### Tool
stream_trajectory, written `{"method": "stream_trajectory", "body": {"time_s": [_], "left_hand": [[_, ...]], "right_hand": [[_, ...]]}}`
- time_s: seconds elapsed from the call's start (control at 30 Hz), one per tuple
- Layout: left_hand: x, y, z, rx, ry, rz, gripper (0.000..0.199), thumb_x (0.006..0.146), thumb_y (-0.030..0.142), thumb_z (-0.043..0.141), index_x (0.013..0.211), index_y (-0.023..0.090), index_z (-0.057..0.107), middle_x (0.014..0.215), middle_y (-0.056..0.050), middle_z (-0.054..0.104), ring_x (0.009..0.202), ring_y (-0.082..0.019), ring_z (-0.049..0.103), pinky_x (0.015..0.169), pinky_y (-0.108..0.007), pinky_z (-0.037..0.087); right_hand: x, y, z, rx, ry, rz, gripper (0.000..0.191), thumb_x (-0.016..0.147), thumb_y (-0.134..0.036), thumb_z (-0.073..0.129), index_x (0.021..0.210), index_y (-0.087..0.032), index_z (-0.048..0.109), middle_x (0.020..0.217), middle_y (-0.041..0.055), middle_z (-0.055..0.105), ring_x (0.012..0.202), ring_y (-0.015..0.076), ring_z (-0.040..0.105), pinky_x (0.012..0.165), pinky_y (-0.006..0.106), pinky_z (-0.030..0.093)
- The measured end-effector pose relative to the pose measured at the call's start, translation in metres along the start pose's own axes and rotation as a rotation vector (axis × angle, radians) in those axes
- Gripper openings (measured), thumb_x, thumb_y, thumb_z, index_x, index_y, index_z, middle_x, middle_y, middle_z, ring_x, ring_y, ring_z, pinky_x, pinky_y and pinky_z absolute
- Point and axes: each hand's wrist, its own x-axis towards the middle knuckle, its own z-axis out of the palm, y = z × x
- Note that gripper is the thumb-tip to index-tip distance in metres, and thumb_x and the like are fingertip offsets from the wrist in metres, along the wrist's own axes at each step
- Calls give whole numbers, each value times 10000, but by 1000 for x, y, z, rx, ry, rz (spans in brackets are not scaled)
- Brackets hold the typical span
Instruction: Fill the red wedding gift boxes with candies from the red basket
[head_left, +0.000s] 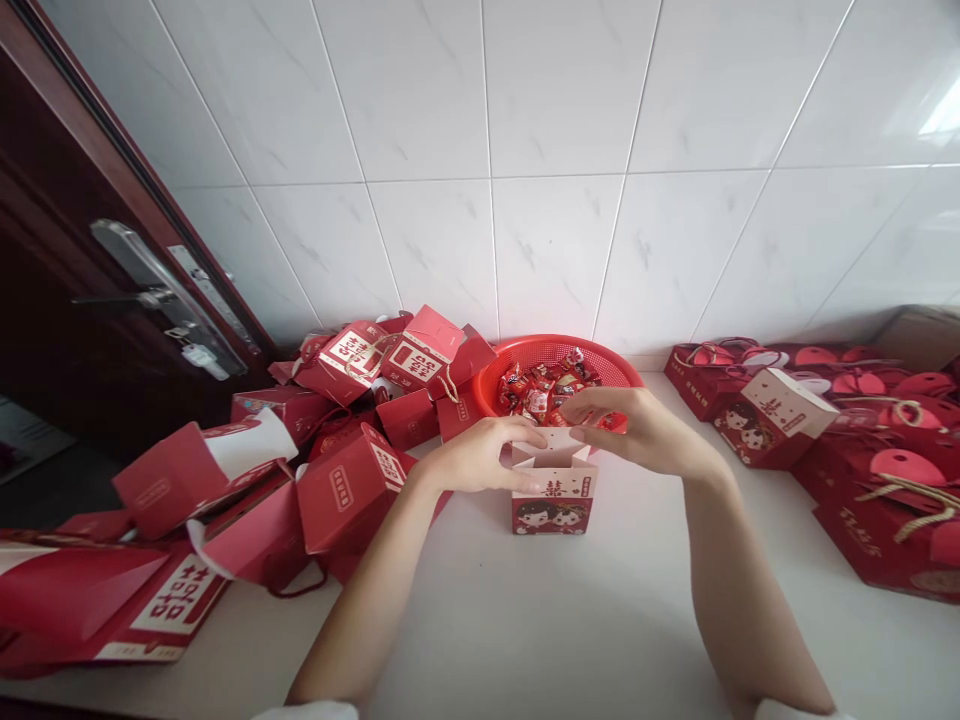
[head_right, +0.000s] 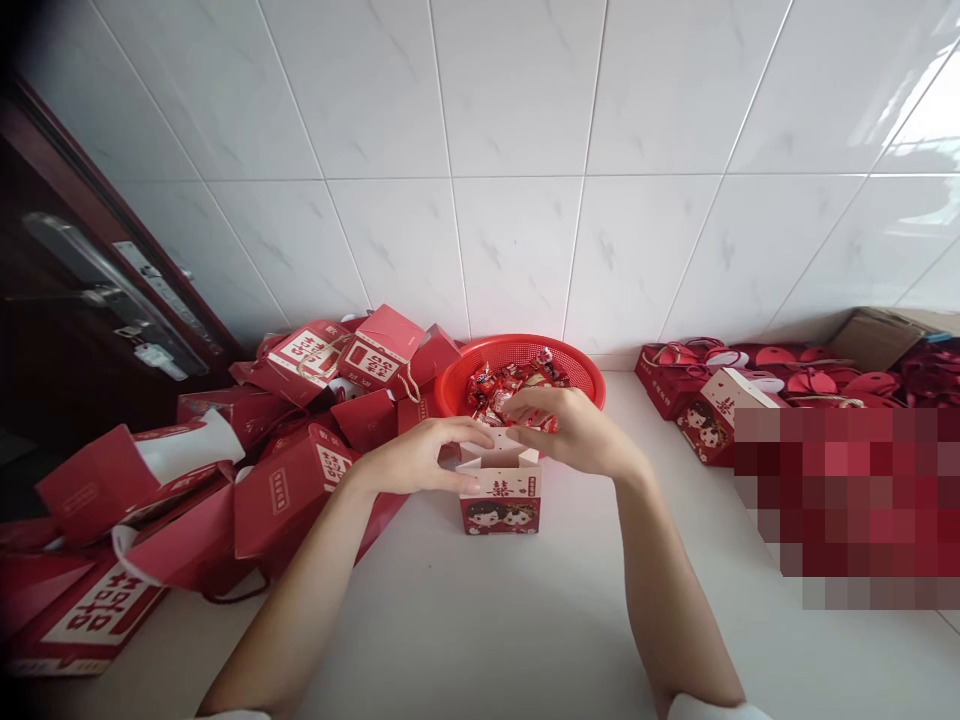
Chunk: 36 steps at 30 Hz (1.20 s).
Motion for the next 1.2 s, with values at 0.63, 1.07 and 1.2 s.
{"method": "stream_trajectory", "body": {"time_s": [0.63,1.07,1.2], "left_hand": [[4,-3,-3,-358,692,85,629,780,399,790,1339,180,601,965,-84,785,809,-219,743,769,-354,614],[8,-4,3,-354,618,144,336,791,373,782,1044,158,730,861,-61,780,684,-170,718,580,-232,566],[10,-4,5,-307,669,148,188,765,298,767,894,161,761,902,-67,789,693,-164,720,603,-233,576]], "right_hand": [[19,21,24,539,64,77,452,852,-521,743,1106,-153,681,1016,99,740,913,230,722,745,327,609],[16,20,21,482,225,51,487,863,-629,675,1032,-177,743,876,70,751,729,194,701,606,270,555],[15,14,19,436,244,97,571,944,-680,499,998,-181,770,896,86,753,786,216,711,668,297,568]]}}
